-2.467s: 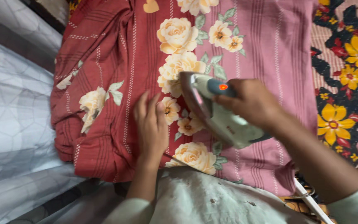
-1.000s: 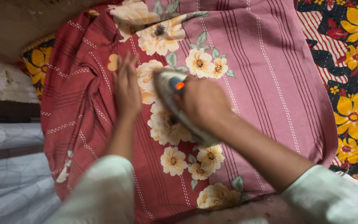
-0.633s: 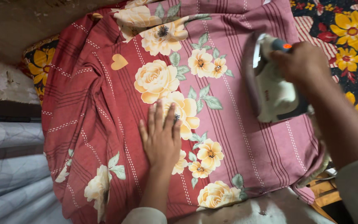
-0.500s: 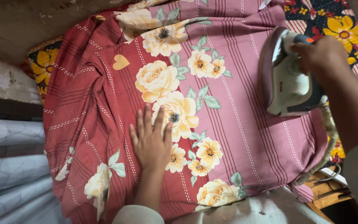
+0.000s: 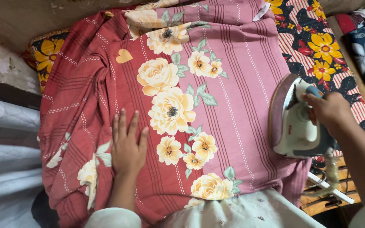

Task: The person irons a floral-patterned fabric on a bed using a handheld iron. They repeatedly smooth the fabric with their hands, adjust its position, and iron different sections, including folding the fabric over to iron the reverse side.

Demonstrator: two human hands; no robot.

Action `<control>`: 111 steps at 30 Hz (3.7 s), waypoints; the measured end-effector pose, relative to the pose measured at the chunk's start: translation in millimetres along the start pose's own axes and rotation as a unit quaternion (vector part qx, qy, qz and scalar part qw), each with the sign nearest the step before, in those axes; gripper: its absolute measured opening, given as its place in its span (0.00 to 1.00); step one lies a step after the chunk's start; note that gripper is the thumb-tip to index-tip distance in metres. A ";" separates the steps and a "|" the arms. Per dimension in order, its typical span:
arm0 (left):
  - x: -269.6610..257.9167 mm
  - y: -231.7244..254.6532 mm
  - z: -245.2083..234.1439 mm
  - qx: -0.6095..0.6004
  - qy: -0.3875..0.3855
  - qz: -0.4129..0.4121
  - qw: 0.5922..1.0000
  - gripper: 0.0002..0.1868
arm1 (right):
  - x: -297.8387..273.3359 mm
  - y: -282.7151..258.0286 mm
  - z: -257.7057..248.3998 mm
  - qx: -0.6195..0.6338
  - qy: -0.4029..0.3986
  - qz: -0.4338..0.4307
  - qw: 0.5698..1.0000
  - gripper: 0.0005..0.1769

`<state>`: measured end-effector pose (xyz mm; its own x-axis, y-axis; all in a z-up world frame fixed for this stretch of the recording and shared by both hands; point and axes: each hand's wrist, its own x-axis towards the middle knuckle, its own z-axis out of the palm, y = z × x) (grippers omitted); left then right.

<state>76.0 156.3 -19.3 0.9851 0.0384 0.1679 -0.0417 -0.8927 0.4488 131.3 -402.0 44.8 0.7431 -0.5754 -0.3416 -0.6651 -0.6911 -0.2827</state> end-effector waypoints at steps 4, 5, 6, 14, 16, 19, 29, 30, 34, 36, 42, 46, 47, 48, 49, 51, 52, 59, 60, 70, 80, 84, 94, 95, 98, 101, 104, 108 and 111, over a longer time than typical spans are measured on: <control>-5.5 -8.8 -5.0 -0.052 0.010 0.013 0.999 0.30 | 1.4 18.9 -12.0 0.020 0.024 0.000 1.000 0.32; -5.0 -8.7 -4.6 -0.056 0.012 0.012 0.998 0.30 | 0.3 21.8 -14.1 0.017 0.019 -0.036 0.999 0.31; -5.3 -8.4 -4.0 -0.060 0.014 0.011 0.998 0.30 | -2.8 23.1 -16.6 0.014 0.015 -0.072 0.997 0.30; -17.3 -12.8 -0.4 -0.024 0.024 0.043 0.999 0.27 | -63.0 -60.9 0.7 -0.180 -0.127 -0.256 0.941 0.28; -30.6 -11.3 -2.8 0.032 0.033 0.022 0.999 0.25 | -83.4 -92.8 17.6 -0.161 -0.161 -0.370 0.901 0.30; -59.0 -4.6 -5.3 0.103 0.054 -0.048 0.992 0.25 | -112.0 -139.9 42.2 -0.205 -0.197 -0.425 0.859 0.27; -84.1 -36.8 2.1 -0.073 0.109 -0.061 0.989 0.25 | -123.3 -264.9 77.2 -0.134 -0.169 -0.325 0.921 0.29; -85.6 -39.9 1.6 -0.093 0.114 -0.053 0.988 0.25 | -124.1 -271.5 79.7 -0.150 -0.177 -0.373 0.898 0.27; -78.7 -50.2 4.2 -0.204 0.097 -0.109 0.968 0.24 | -140.6 -283.9 94.3 -0.213 -0.200 -0.514 0.807 0.26; -74.9 -56.5 4.7 -0.303 0.095 -0.138 0.938 0.27 | -160.5 -286.3 103.4 -0.234 -0.211 -0.556 0.769 0.26; -74.2 -67.8 -3.7 -0.524 0.060 -0.212 0.822 0.39 | -236.7 -280.5 118.6 -0.231 -0.266 -0.619 0.702 0.22; -71.4 -60.5 -4.4 -0.453 0.098 -0.205 0.862 0.34 | -278.3 -257.9 116.3 -0.258 -0.266 -0.613 0.698 0.21; -71.3 -56.8 -4.5 -0.417 0.105 -0.203 0.880 0.32 | -284.7 -251.5 113.5 -0.253 -0.264 -0.606 0.706 0.21; -70.1 -51.8 -4.5 -0.381 0.112 -0.202 0.896 0.30 | -288.9 -244.0 109.1 -0.254 -0.258 -0.593 0.720 0.22; -68.7 -45.8 -5.4 -0.325 0.135 -0.196 0.915 0.28 | -292.8 -234.2 104.5 -0.252 -0.252 -0.576 0.735 0.24; -62.0 -29.1 -9.6 -0.210 0.180 -0.183 0.944 0.23 | -290.5 -228.2 98.9 -0.252 -0.244 -0.537 0.767 0.25; -57.0 -20.4 -14.4 -0.151 0.140 -0.229 0.951 0.23 | -286.6 -225.9 96.4 -0.253 -0.242 -0.514 0.784 0.25; -41.9 45.5 5.9 0.002 0.104 -0.096 0.990 0.28 | -199.8 -251.2 102.3 -0.212 -0.120 -0.432 0.868 0.28; -45.9 50.9 15.8 -0.057 0.110 -0.024 0.992 0.29 | -183.0 -257.2 104.6 -0.222 -0.084 -0.429 0.871 0.30; -73.4 52.9 23.2 0.045 0.015 0.018 0.999 0.29 | -53.1 -213.8 67.1 -0.140 0.010 -0.199 0.970 0.35; -70.7 55.1 19.0 0.058 0.006 0.018 0.998 0.30 | -92.4 -120.7 52.5 -0.108 -0.003 -0.079 0.991 0.36; -71.4 52.9 19.6 0.039 0.004 0.019 0.999 0.29 | -137.2 -128.2 61.4 -0.117 -0.078 -0.135 0.981 0.33; -73.2 45.6 21.1 -0.104 0.025 -0.066 0.992 0.30 | -251.3 -155.3 60.4 -0.212 -0.169 -0.352 0.896 0.26; -73.9 46.9 22.4 -0.100 0.033 -0.082 0.991 0.31 | -253.5 -153.0 58.0 -0.208 -0.167 -0.344 0.900 0.26; -74.0 51.2 22.8 -0.071 0.055 -0.085 0.992 0.33 | -241.9 -141.4 47.8 -0.204 -0.158 -0.317 0.913 0.27; -70.0 59.8 20.1 -0.012 0.066 -0.077 0.995 0.35 | -211.2 -119.8 36.1 -0.212 -0.137 -0.278 0.927 0.29; -65.9 85.2 21.0 0.048 0.066 -0.102 0.991 0.36 | -163.4 -92.7 26.0 -0.213 -0.095 -0.235 0.943 0.31; -50.2 130.4 28.9 0.093 -0.059 -0.080 0.991 0.37 | -98.9 -56.6 9.0 -0.194 -0.053 -0.188 0.961 0.34; -46.2 166.8 44.7 0.007 -0.051 0.044 0.998 0.40 | -62.6 -35.4 -13.8 -0.179 -0.043 -0.182 0.966 0.34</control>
<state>30.9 -14.4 8.6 0.9894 -0.0863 0.1165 -0.1282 -0.8964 0.4244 109.4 -347.5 88.5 0.9039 -0.2375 -0.3558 -0.2809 -0.9568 -0.0747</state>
